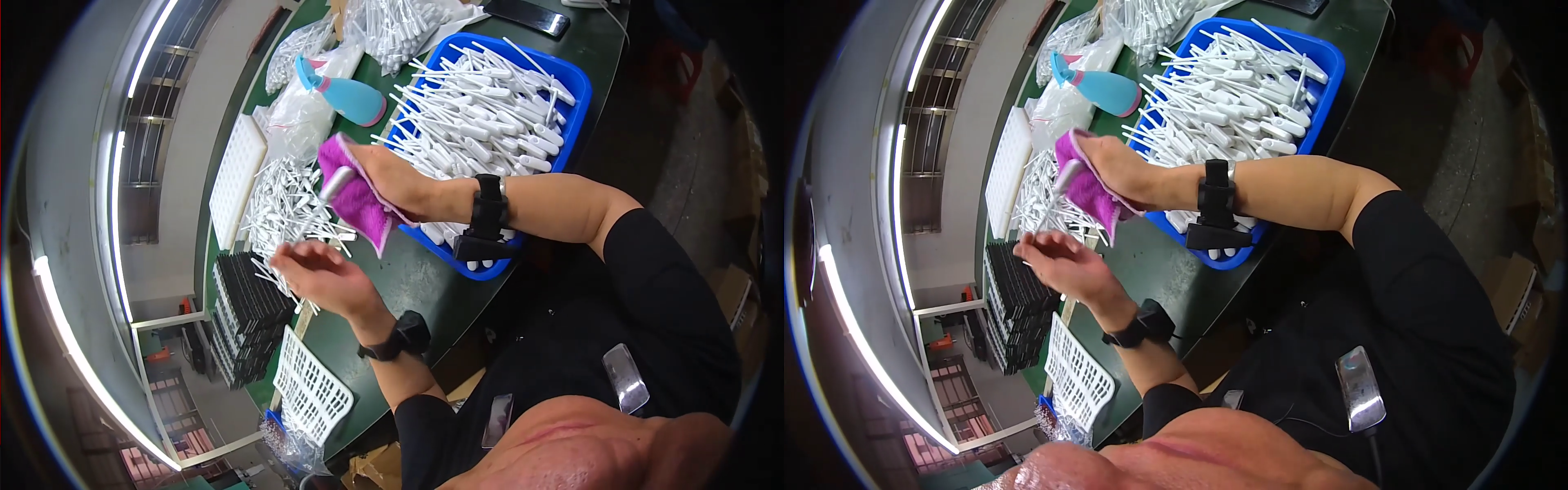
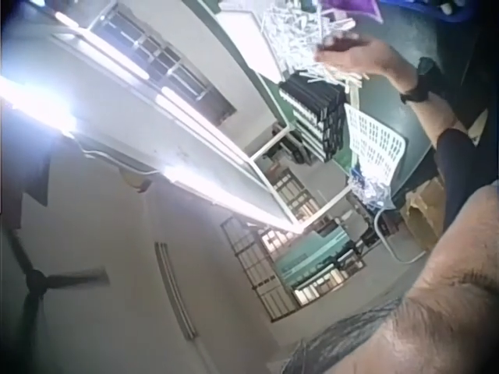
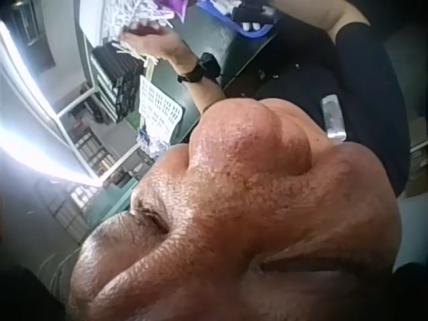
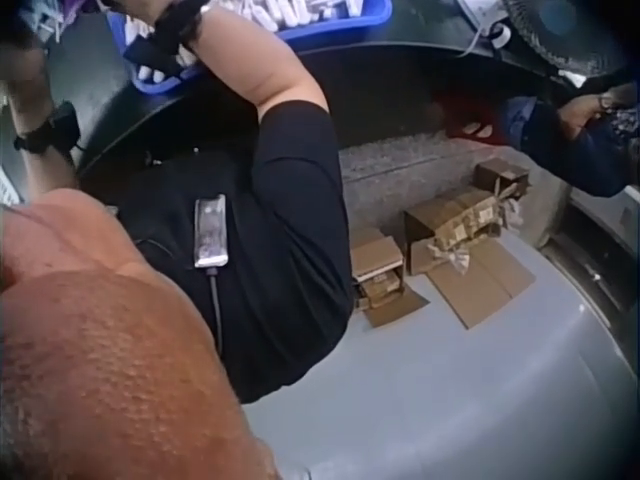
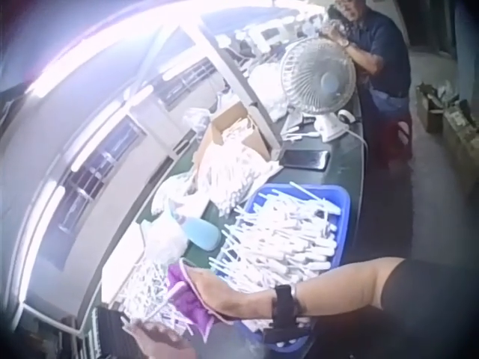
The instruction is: Wipe small white cylindrical components using a purple cloth and move them from a blue bin to a tray.
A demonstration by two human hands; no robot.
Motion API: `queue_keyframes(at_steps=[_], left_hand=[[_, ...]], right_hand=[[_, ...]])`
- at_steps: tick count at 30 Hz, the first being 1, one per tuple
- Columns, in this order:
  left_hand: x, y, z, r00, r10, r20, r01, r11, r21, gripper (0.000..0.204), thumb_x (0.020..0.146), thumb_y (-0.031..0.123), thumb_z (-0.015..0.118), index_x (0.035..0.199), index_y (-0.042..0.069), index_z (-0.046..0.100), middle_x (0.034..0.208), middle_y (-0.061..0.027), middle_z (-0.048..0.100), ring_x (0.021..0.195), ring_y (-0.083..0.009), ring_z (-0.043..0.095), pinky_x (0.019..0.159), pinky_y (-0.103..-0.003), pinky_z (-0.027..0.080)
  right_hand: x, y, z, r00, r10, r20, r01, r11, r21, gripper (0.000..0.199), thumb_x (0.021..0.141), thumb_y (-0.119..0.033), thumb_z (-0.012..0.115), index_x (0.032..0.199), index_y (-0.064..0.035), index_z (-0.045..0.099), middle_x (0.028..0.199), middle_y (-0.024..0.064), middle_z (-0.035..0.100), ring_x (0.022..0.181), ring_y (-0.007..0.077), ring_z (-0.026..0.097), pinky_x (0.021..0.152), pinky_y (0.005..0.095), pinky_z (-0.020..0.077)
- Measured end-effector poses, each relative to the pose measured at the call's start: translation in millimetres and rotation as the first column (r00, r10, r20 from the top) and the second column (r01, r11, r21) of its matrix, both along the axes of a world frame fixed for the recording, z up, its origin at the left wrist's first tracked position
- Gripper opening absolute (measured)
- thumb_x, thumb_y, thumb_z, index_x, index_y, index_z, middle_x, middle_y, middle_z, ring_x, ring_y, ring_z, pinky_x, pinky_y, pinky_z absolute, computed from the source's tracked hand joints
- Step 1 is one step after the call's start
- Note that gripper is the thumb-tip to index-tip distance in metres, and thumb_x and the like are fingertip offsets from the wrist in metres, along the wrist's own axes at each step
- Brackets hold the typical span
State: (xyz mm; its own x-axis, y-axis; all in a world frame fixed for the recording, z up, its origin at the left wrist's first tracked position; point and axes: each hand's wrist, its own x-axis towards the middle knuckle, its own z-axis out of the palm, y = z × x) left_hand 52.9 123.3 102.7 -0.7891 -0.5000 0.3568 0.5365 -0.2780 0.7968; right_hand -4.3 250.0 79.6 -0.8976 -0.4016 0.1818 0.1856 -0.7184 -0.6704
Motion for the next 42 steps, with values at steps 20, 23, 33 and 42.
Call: queue_keyframes(at_steps=[20,23,33,42], left_hand=[[-126,-33,-60,0.977,0.126,0.173,0.146,0.200,-0.969,0.025,0.077,0.026,0.055,0.083,0.004,0.064,0.080,-0.0164,0.064,0.075,-0.0327,0.063,0.066,-0.038,0.050],[-142,-123,-70,0.838,0.543,0.054,0.192,-0.202,-0.960,0.033,0.078,0.035,0.052,0.079,0.005,0.067,0.080,-0.0167,0.064,0.077,-0.0336,0.062,0.068,-0.041,0.048],[-169,-173,-98,0.781,0.620,0.076,0.224,-0.164,-0.961,0.038,0.076,0.041,0.055,0.077,0.005,0.068,0.077,-0.0146,0.065,0.078,-0.0306,0.063,0.068,-0.040,0.048],[-132,-188,-68,0.778,0.257,0.574,0.492,0.320,-0.810,0.027,0.079,0.026,0.058,0.084,0.000,0.064,0.076,-0.0116,0.064,0.064,-0.0215,0.062,0.057,-0.032,0.047]], right_hand=[[4,-3,-13,0.983,-0.155,-0.101,0.134,0.974,-0.184,0.025,0.092,-0.022,0.044,0.102,-0.0034,0.057,0.088,0.0059,0.062,0.075,0.0138,0.062,0.065,0.0248,0.0539],[5,-17,-1,0.980,-0.123,-0.157,0.089,0.974,-0.208,0.026,0.092,-0.023,0.043,0.102,-0.0036,0.057,0.088,0.0058,0.062,0.075,0.0146,0.063,0.066,0.0263,0.0543],[0,-31,-4,0.998,0.025,0.057,-0.014,0.981,-0.196,0.030,0.093,-0.028,0.041,0.101,-0.0040,0.057,0.087,0.0049,0.062,0.072,0.0152,0.062,0.067,0.0282,0.0527],[-5,-34,-11,0.992,0.000,0.123,0.015,0.992,-0.124,0.028,0.092,-0.031,0.043,0.095,-0.0074,0.057,0.082,0.0038,0.062,0.068,0.0137,0.061,0.062,0.0253,0.0504]])
